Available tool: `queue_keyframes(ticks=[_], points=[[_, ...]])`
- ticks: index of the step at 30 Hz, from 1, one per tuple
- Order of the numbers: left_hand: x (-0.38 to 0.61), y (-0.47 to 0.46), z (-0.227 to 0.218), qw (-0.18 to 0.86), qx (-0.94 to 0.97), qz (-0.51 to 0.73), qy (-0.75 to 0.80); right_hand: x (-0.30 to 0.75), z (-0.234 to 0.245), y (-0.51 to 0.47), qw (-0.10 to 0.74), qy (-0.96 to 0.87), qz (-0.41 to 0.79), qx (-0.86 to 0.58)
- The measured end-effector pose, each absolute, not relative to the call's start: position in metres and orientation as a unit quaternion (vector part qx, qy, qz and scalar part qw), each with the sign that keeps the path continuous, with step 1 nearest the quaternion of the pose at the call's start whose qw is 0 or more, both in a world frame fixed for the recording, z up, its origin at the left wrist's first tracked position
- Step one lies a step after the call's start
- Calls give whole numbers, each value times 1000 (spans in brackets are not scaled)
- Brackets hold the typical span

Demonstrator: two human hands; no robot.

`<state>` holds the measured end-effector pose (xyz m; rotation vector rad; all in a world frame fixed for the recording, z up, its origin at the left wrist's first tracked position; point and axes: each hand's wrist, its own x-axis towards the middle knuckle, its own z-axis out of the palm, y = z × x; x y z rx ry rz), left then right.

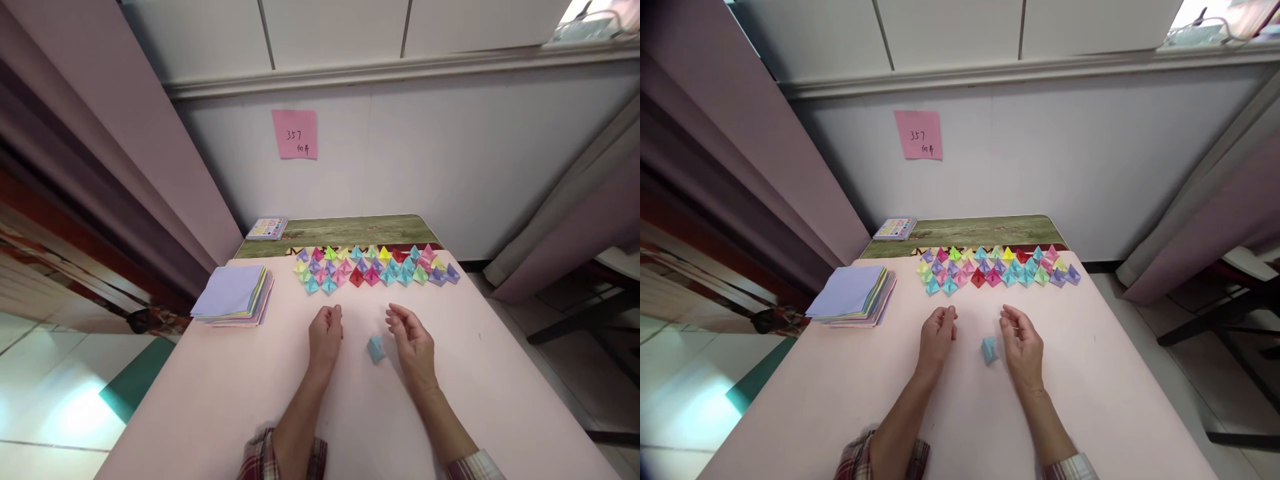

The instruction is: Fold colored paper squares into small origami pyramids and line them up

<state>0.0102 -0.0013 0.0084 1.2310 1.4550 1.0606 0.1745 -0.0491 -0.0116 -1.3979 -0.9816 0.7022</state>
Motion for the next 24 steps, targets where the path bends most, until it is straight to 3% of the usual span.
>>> queue_keyframes(ticks=[3,9,16,24], points=[[10,-1,9,440,549,458,544,180,-12,-49,610,-360,322,-628],[16,-4,10,433,692,417,401,192,-6,-50,522,-406,361,-657],[25,-13,7,385,748,315,439,190,-13,-48,516,-402,343,-674],[16,-5,4,527,682,295,411,189,-14,-47,499,-416,316,-692]])
